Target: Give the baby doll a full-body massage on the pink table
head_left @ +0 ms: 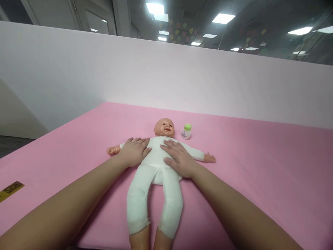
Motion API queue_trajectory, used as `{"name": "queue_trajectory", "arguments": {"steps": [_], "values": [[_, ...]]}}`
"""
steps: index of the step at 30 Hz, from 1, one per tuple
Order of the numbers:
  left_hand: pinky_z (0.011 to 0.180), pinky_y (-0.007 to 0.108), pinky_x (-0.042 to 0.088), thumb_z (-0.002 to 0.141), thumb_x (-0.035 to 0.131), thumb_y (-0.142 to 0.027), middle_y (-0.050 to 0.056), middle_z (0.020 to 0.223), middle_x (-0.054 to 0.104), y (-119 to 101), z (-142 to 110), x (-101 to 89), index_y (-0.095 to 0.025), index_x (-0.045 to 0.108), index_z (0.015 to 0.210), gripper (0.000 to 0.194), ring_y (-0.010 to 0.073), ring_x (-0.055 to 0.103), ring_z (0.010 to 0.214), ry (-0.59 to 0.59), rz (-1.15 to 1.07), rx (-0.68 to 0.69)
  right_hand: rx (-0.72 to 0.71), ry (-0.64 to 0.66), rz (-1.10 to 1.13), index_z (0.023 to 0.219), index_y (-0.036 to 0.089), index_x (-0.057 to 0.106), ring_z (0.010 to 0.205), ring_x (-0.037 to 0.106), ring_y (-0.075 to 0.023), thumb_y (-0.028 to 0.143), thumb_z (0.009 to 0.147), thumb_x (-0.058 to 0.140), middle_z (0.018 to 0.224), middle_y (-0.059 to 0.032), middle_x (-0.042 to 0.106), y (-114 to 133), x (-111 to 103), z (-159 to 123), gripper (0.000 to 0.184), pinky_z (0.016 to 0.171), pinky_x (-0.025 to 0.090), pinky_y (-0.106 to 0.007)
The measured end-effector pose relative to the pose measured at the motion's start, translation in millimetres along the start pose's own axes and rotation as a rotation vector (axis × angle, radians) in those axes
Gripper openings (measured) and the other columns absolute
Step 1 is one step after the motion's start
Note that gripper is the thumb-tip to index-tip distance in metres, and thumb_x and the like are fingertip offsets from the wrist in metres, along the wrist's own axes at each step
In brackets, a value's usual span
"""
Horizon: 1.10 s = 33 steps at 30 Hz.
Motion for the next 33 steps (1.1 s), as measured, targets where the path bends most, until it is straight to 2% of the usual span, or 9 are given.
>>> {"name": "queue_trajectory", "arguments": {"steps": [2,6,10,13,16,20,24,28,33], "values": [[0.123,0.055,0.021,0.105,0.023,-0.065,0.013,0.159,0.052,1,2,-1.2,-0.024,0.039,0.163,0.073,0.0350,0.045,0.148,0.004,-0.015,0.016,0.120,0.015,-0.071,0.165,0.033,0.032,0.161,0.019,-0.0313,0.063,0.106,0.039,0.174,-0.0051,0.024,-17,-2,1,0.066,0.129,0.012,-0.059],[0.124,0.055,0.018,0.104,0.024,-0.067,0.014,0.157,0.053,5,3,-5.5,-0.024,0.037,0.164,0.074,0.0348,0.045,0.147,0.002,-0.028,0.048,0.271,0.027,-0.153,0.168,0.029,0.024,0.154,0.035,-0.0340,0.067,0.106,0.031,0.167,-0.0112,0.040,-38,-9,-5,0.073,0.125,0.018,-0.060],[0.124,0.063,0.003,0.101,0.034,-0.069,0.015,0.152,0.058,23,2,-9.2,-0.027,0.047,0.158,0.072,0.0387,0.040,0.150,-0.017,0.021,0.020,0.350,0.047,-0.240,0.165,0.028,0.032,0.149,0.042,-0.0373,0.071,0.104,0.030,0.161,-0.0135,0.048,-49,-17,-17,0.075,0.124,0.014,-0.064],[0.121,0.069,0.001,0.091,0.049,-0.075,0.017,0.140,0.066,52,0,-12.8,-0.028,0.056,0.150,0.075,0.0432,0.049,0.141,-0.013,0.031,-0.093,0.472,0.059,-0.307,0.160,0.027,0.043,0.145,0.044,-0.0427,0.074,0.101,0.032,0.157,-0.0156,0.052,-64,-27,-28,0.076,0.120,0.010,-0.072],[0.119,0.070,0.008,0.082,0.061,-0.075,0.017,0.132,0.071,84,-1,-17.7,-0.029,0.061,0.143,0.076,0.0432,0.059,0.128,-0.026,-0.027,-0.238,0.585,0.061,-0.307,0.152,0.026,0.053,0.140,0.049,-0.0454,0.075,0.097,0.041,0.151,-0.0170,0.057,-79,-42,-40,0.075,0.116,0.021,-0.071],[0.107,0.056,0.037,0.080,0.062,-0.070,0.012,0.117,0.075,112,-3,-20.0,-0.029,0.071,0.118,0.056,0.0388,0.067,0.110,-0.051,-0.117,-0.392,0.676,0.110,-0.168,0.129,0.027,0.071,0.118,0.065,-0.0410,0.070,0.089,0.060,0.132,-0.0150,0.071,-95,-63,-54,0.059,0.097,0.048,-0.050],[0.081,0.039,0.049,0.074,0.070,-0.068,0.009,0.108,0.076,120,-3,-16.2,-0.028,0.071,0.108,0.052,0.0345,0.070,0.098,-0.074,-0.242,-0.460,0.785,0.074,-0.139,0.110,0.028,0.075,0.099,0.070,-0.0351,0.061,0.082,0.070,0.113,-0.0113,0.076,-111,-79,-63,0.044,0.079,0.050,-0.041],[0.080,0.037,0.051,0.069,0.079,-0.061,0.006,0.109,0.075,122,-6,-15.2,-0.027,0.069,0.114,0.057,0.0307,0.070,0.097,-0.199,-0.411,-0.508,0.861,-0.033,-0.125,0.087,0.024,0.070,0.079,0.066,-0.0282,0.066,0.075,0.073,0.090,-0.0080,0.074,-122,-87,-69,0.043,0.065,0.045,-0.036],[0.083,0.036,0.056,0.062,0.090,-0.045,0.010,0.122,0.072,120,-6,-8.4,-0.022,0.060,0.136,0.083,0.0266,0.071,0.099,-0.371,-0.897,-0.497,0.807,-0.233,0.210,0.104,0.021,0.069,0.081,0.065,-0.0251,0.061,0.070,0.081,0.096,-0.0087,0.073,-128,-86,-73,0.054,0.065,0.047,-0.033]]}}
Point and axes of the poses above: each hand's wrist, its own z-axis towards the middle knuckle, its own x-axis out of the palm, y = z × x, the point moved 3 cm from there along z, towards the middle knuckle
